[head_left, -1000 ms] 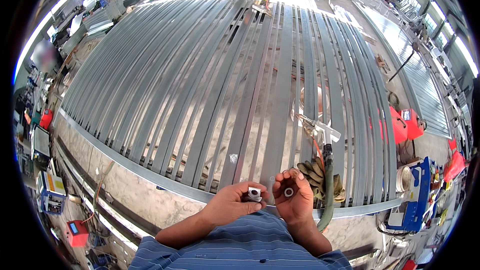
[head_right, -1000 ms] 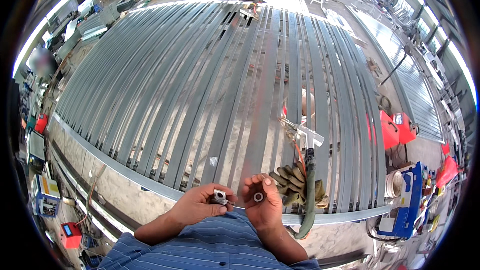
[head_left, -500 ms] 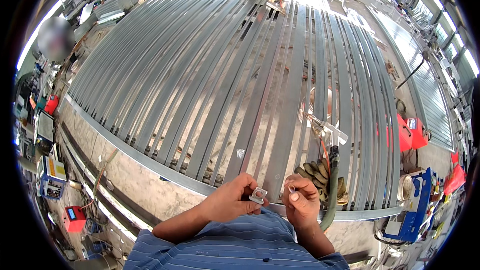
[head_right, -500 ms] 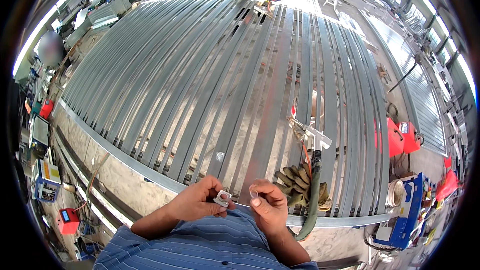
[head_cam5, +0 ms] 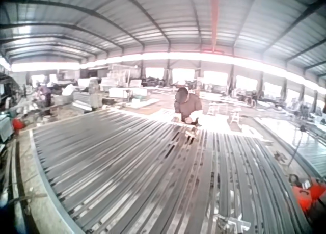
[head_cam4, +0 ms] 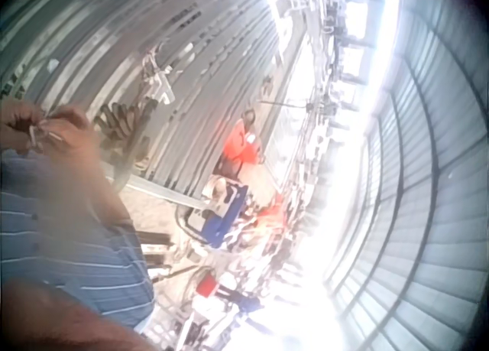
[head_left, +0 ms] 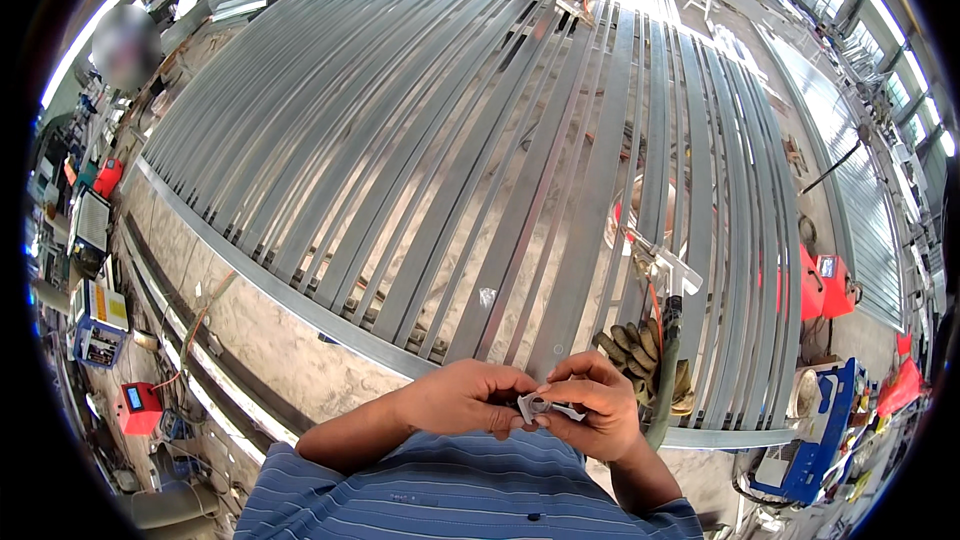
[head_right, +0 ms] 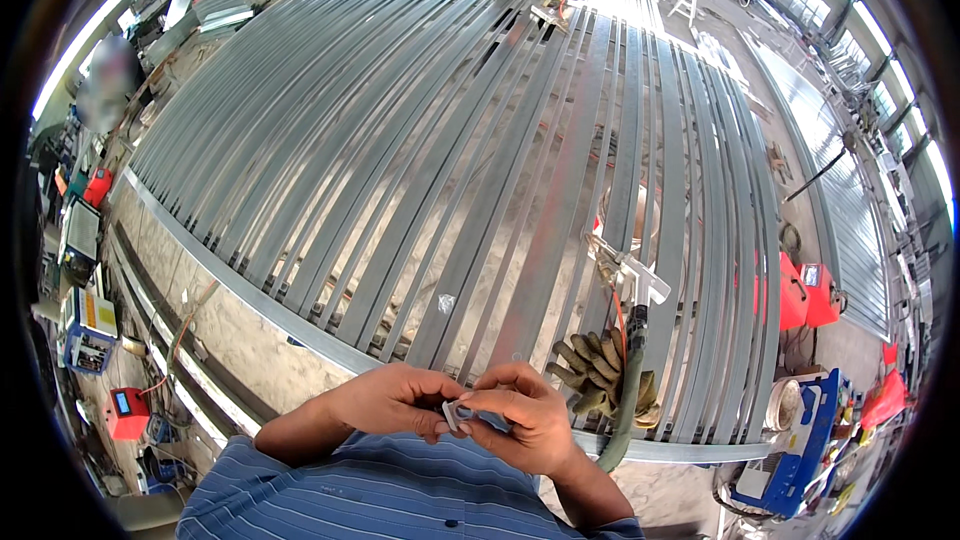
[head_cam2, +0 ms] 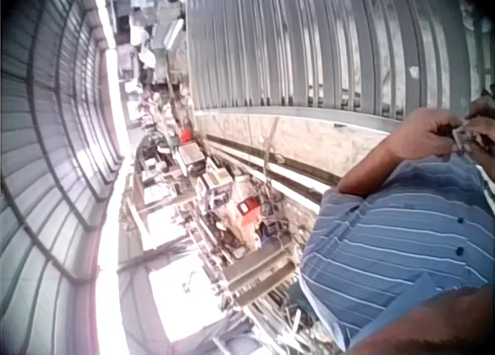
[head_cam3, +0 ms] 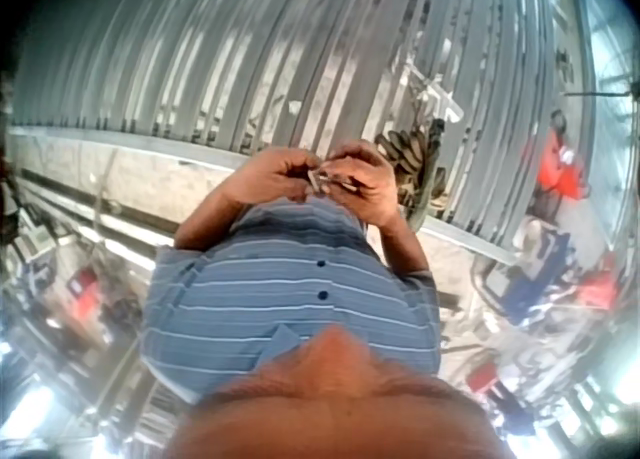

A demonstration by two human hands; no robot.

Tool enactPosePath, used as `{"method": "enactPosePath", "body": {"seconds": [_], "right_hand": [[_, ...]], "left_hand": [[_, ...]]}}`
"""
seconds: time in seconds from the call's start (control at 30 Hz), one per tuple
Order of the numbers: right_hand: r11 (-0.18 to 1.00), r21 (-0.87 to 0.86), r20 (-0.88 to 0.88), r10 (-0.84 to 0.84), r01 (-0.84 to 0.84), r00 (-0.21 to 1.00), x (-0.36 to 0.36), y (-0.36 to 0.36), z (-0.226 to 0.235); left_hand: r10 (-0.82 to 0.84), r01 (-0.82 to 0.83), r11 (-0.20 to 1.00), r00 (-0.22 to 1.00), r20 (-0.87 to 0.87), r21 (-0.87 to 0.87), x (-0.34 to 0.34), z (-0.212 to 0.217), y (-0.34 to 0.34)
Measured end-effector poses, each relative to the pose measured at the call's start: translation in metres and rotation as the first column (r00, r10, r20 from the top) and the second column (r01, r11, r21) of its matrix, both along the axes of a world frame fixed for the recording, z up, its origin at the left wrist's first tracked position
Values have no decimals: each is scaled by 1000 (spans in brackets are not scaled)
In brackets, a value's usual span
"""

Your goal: The person retrieves a welding consumable from a toolbox, inserts it into a handheld welding gun, and welds joints on a large metal frame structure. The person positions the gun at seams and triggers the welder to fuse metal pieces together.

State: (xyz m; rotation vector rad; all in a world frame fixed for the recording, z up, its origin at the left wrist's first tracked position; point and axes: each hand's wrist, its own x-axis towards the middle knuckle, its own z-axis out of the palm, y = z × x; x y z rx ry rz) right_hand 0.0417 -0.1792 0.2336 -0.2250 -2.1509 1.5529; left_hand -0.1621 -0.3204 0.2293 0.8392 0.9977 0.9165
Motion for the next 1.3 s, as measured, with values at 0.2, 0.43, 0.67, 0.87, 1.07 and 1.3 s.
{"method": "enactPosePath", "body": {"seconds": [0.2, 0.43, 0.67, 0.87, 1.07, 1.3], "right_hand": [[998, 62, 31, 25, -26, 999, -2, 2, 7], [986, 164, 41, 32, -38, 999, -2, 5, 13], [980, 185, 62, 65, -75, 996, -3, 7, 16], [984, 155, 71, 76, -87, 995, -2, 7, 18], [990, 108, 74, 85, -93, 994, -3, 5, 21], [991, 113, 123, 55, -69, 991, -1, 3, 25]], "left_hand": [[-30, 30, 999, 1000, 1, 14, -4, 1, 0], [-55, 55, 997, 998, 1, 49, -7, 3, 1], [-66, 65, 997, 998, 13, 50, -8, 2, 0], [-60, 57, 997, 996, 69, 52, -7, 0, -3], [-47, 41, 997, 995, 88, 68, -6, -2, -5], [-34, 22, 997, 987, 155, 79, -5, -1, -6]]}}
